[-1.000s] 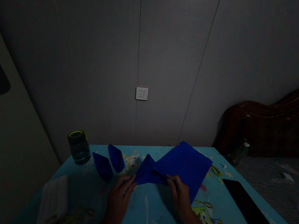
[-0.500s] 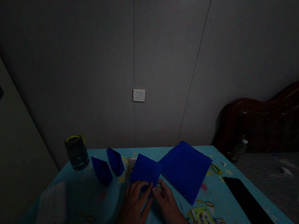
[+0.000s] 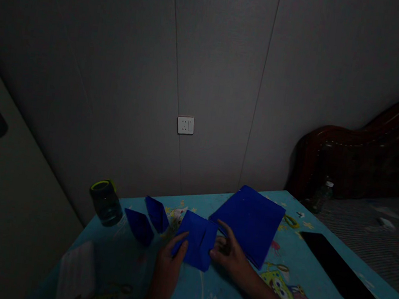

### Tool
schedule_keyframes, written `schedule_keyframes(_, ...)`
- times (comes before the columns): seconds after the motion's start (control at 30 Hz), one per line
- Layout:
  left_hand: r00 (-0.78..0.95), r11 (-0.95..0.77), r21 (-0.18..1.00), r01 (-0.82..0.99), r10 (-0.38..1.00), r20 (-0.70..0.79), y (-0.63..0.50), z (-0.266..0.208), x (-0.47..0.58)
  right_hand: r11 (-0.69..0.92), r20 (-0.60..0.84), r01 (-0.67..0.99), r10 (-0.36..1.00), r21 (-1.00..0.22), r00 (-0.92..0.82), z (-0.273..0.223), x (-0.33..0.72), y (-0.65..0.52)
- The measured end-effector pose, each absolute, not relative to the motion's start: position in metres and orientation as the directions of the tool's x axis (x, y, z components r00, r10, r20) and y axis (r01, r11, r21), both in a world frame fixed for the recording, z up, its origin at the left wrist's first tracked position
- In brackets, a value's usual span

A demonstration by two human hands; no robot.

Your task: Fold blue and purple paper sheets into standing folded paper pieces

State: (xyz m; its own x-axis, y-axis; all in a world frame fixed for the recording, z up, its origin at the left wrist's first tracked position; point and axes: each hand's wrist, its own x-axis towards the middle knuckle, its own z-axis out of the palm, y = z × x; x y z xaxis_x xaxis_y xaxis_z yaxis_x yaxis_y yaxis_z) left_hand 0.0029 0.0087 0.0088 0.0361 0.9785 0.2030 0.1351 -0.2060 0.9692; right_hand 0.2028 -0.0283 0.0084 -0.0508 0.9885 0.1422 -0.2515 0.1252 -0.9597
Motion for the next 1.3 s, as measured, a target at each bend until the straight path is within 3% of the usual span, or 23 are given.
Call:
schedule_keyframes(0.07, 0.045, -0.167, 0.979, 0.118, 0.986, 0.163, 0.011, 0.009, 0.003, 0.193, 0.197, -0.124, 0.98, -0.973, -0.017, 0.008, 0.215, -0.029)
schedule_keyframes(0.23, 0.1, -0.145, 0.982, 0.126, 0.986, 0.132, 0.01, 0.008, 0.006, 0.265, 0.214, 0.259, 0.955, -0.929, -0.207, 0.016, 0.237, -0.032)
schedule_keyframes(0.4, 0.191, -0.207, 0.962, 0.178, 0.966, 0.172, 0.002, 0.011, 0.007, 0.319, 0.271, 0.255, 0.94, -0.913, -0.207, 0.01, 0.239, -0.025)
schedule_keyframes(0.57, 0.196, -0.339, 0.917, 0.211, 0.934, 0.3, -0.003, 0.006, 0.008, 0.275, 0.28, 0.292, 0.96, -0.916, -0.026, 0.001, 0.232, -0.022)
schedule_keyframes(0.7, 0.147, -0.261, 0.945, 0.198, 0.961, 0.234, 0.0, -0.001, 0.012, 0.173, 0.182, 0.096, 0.979, -0.98, 0.092, 0.004, 0.226, -0.023)
schedule_keyframes(0.83, 0.115, -0.235, 0.969, 0.075, 0.967, 0.226, 0.004, 0.001, 0.011, 0.131, 0.128, -0.054, 0.99, -0.99, 0.068, 0.007, 0.224, -0.021)
schedule_keyframes(1.0, 0.173, -0.251, 0.953, 0.169, 0.959, 0.223, 0.012, -0.002, 0.004, 0.211, 0.221, 0.184, 0.975, -0.96, 0.032, 0.007, 0.228, -0.023)
schedule_keyframes(1.13, 0.152, -0.346, 0.896, 0.279, 0.937, 0.314, 0.014, -0.006, 0.001, 0.288, 0.34, 0.444, 0.939, -0.849, 0.041, 0.013, 0.231, -0.031)
schedule_keyframes(1.3, 0.17, -0.486, 0.851, 0.198, 0.872, 0.459, 0.012, -0.006, 0.002, 0.459, 0.506, 0.393, 0.862, -0.797, 0.021, 0.016, 0.23, -0.033)
